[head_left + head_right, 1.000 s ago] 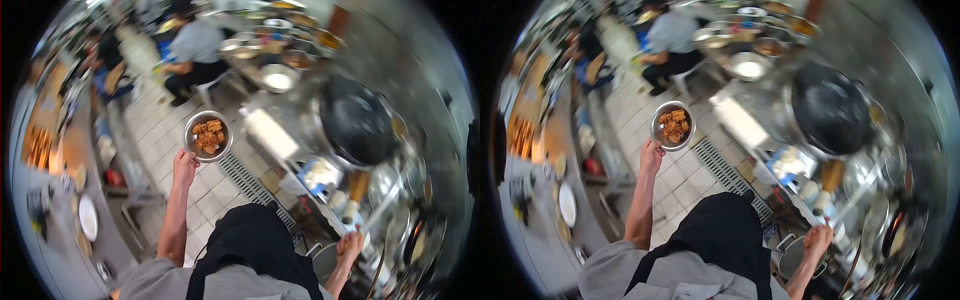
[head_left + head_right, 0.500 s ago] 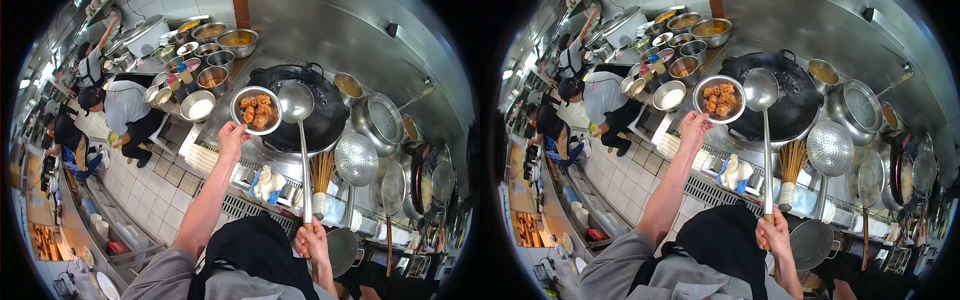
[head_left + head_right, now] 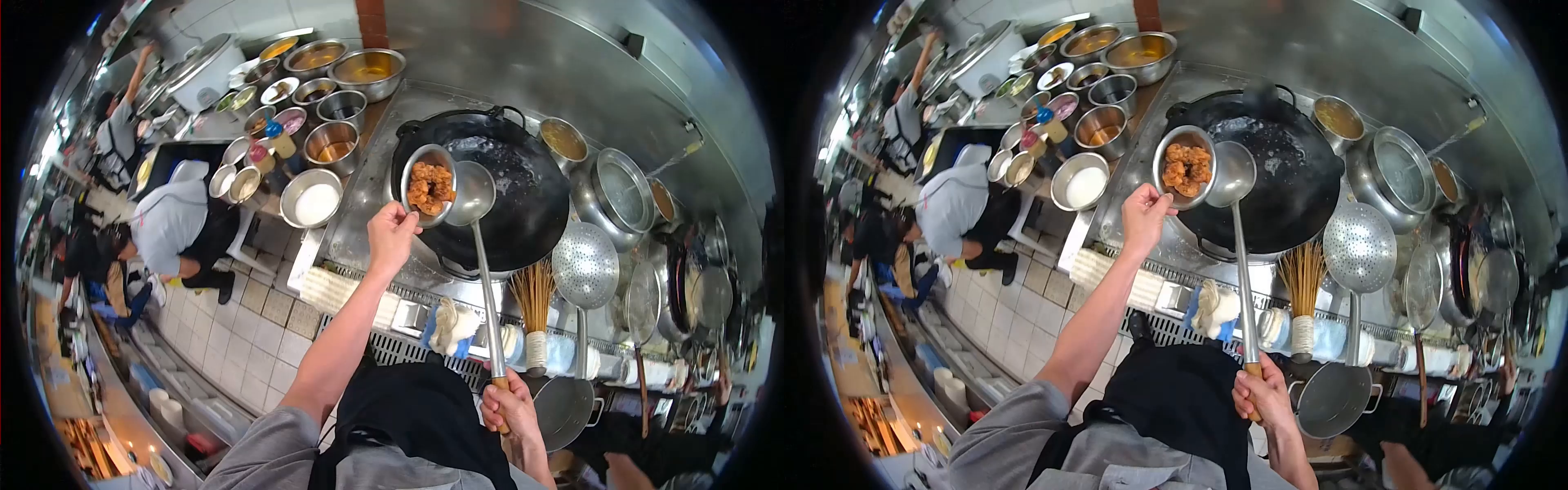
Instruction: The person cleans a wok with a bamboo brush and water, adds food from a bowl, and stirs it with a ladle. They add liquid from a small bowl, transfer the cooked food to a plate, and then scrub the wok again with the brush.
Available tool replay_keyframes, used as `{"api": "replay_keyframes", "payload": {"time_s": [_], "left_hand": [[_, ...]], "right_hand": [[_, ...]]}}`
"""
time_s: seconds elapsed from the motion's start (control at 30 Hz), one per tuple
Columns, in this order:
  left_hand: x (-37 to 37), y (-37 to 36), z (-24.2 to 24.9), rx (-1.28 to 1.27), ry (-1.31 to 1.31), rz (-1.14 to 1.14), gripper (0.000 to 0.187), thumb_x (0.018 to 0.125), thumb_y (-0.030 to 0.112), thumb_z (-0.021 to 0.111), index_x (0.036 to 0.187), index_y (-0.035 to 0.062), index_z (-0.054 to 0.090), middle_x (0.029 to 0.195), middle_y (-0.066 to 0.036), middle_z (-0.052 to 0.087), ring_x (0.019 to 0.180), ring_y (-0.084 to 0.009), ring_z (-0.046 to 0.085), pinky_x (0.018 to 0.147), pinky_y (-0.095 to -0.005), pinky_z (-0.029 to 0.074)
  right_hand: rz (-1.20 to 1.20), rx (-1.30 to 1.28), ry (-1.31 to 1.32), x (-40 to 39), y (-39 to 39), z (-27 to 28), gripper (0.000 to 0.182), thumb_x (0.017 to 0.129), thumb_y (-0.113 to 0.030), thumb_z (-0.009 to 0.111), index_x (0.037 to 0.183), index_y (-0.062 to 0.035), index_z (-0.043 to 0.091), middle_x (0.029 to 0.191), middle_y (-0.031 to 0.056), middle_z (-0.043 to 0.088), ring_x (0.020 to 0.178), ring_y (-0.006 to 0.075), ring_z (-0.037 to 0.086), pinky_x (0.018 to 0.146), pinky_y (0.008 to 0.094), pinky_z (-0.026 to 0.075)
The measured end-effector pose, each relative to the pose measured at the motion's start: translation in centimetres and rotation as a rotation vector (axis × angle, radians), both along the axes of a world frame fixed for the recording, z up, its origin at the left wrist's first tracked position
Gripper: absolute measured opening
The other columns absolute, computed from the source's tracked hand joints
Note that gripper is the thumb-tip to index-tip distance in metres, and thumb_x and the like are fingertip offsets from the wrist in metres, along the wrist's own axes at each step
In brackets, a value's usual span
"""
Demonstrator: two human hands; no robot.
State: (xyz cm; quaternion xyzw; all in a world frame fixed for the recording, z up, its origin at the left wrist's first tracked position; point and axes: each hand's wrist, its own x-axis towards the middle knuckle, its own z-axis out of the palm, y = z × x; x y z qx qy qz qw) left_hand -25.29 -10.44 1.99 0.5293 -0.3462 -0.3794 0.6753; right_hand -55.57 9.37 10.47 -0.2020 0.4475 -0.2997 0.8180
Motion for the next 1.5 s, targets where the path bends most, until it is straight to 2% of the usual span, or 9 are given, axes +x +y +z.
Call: {"api": "replay_keyframes", "payload": {"time_s": [0.17, 0.3, 0.4, 0.5, 0.57, 0.87, 1.03, 1.2, 1.5], "left_hand": [[3.2, -3.8, -1.7, -0.002, -0.384, -0.066, 0.02, 0.087, 0.007, 0.066, 0.073, -0.001, 0.054, 0.06, -0.005, 0.06, 0.055, -0.0096, 0.059, 0.052, -0.0277, 0.044], [5.5, -4.9, -0.2, -0.048, -0.415, -0.161, 0.018, 0.086, 0.006, 0.066, 0.074, -0.0017, 0.055, 0.063, -0.007, 0.063, 0.054, -0.0088, 0.055, 0.052, -0.0279, 0.043], [6.7, -4.9, 0.5, -0.022, -0.404, -0.244, 0.022, 0.09, 0.005, 0.064, 0.072, -0.0002, 0.052, 0.068, -0.001, 0.058, 0.066, -0.0077, 0.06, 0.062, -0.0249, 0.054], [7.3, -4.6, 0.7, -0.069, -0.223, -0.236, 0.024, 0.091, 0.006, 0.065, 0.072, 0.0008, 0.051, 0.067, 0.0, 0.055, 0.066, -0.0093, 0.062, 0.061, -0.0242, 0.052], [8.3, -3.6, 1.4, -0.033, -0.226, -0.233, 0.024, 0.091, 0.006, 0.065, 0.073, 0.0009, 0.051, 0.069, -0.001, 0.055, 0.066, -0.0102, 0.063, 0.062, -0.0244, 0.053], [16.4, 5.4, 1.3, 0.026, -0.123, -0.062, 0.021, 0.091, 0.002, 0.065, 0.075, 0.0011, 0.051, 0.074, -0.003, 0.057, 0.068, -0.0135, 0.065, 0.06, -0.0252, 0.055], [20.8, 11.7, 0.2, 0.103, 0.016, 0.092, 0.016, 0.091, 0.001, 0.062, 0.078, 0.0029, 0.053, 0.078, -0.005, 0.061, 0.067, -0.011, 0.062, 0.063, -0.0276, 0.058], [26.1, 17.2, -1.2, 0.137, 0.363, 0.234, 0.012, 0.088, 0.001, 0.062, 0.082, 0.0052, 0.053, 0.078, -0.007, 0.063, 0.064, -0.0122, 0.062, 0.059, -0.0265, 0.057], [34.8, 20.2, 1.4, 0.149, 0.397, 0.452, 0.007, 0.09, 0.003, 0.058, 0.095, 0.0058, 0.054, 0.081, -0.003, 0.064, 0.067, -0.0097, 0.062, 0.059, -0.0248, 0.055]], "right_hand": [[-0.159, 0.124, -0.219, 5.6, 2.0, 1.0, 0.04, 0.095, -0.003, 0.051, 0.135, -0.006, 0.045, 0.064, 0.0037, 0.044, 0.039, 0.0094, 0.04, 0.036, 0.0273, 0.038], [-0.24, 0.08, 0.004, 9.8, 3.0, 2.1, 0.043, 0.093, -0.004, 0.054, 0.135, -0.0033, 0.045, 0.062, 0.0029, 0.042, 0.038, 0.0086, 0.039, 0.033, 0.0252, 0.036], [-0.281, 0.051, 0.152, 11.8, 3.8, 2.4, 0.045, 0.091, -0.001, 0.055, 0.134, -0.0024, 0.045, 0.063, 0.0037, 0.043, 0.038, 0.0094, 0.041, 0.032, 0.0251, 0.035], [-0.306, 0.023, 0.245, 12.7, 4.8, 2.5, 0.045, 0.09, 0.001, 0.057, 0.133, -0.0016, 0.045, 0.061, 0.0028, 0.045, 0.037, 0.0095, 0.042, 0.032, 0.025, 0.034], [-0.148, -0.159, 0.613, 12.8, 5.4, 2.5, 0.047, 0.089, 0.002, 0.058, 0.134, 0.0003, 0.045, 0.06, -0.0005, 0.047, 0.039, 0.0073, 0.042, 0.035, 0.0237, 0.035], [-0.309, -0.311, 0.668, 8.5, 8.0, -0.5, 0.056, 0.087, 0.005, 0.059, 0.141, 0.0013, 0.042, 0.063, -0.0033, 0.047, 0.044, 0.0034, 0.041, 0.038, 0.0212, 0.033], [-0.219, -0.441, 0.989, 5.8, 8.9, -5.2, 0.057, 0.087, 0.006, 0.06, 0.141, 0.0002, 0.043, 0.065, -0.0048, 0.044, 0.049, 0.0029, 0.04, 0.042, 0.0216, 0.033], [-0.262, -0.332, 0.737, 8.9, 5.4, -2.8, 0.052, 0.09, 0.005, 0.053, 0.14, 0.0013, 0.041, 0.064, -0.0007, 0.05, 0.037, 0.0055, 0.041, 0.032, 0.0224, 0.034], [-0.075, -0.603, 0.411, 26.6, -13.8, 0.3, 0.032, 0.098, -0.01, 0.054, 0.128, -0.0011, 0.049, 0.061, -0.0004, 0.05, 0.038, 0.0067, 0.043, 0.033, 0.0216, 0.034]]}}
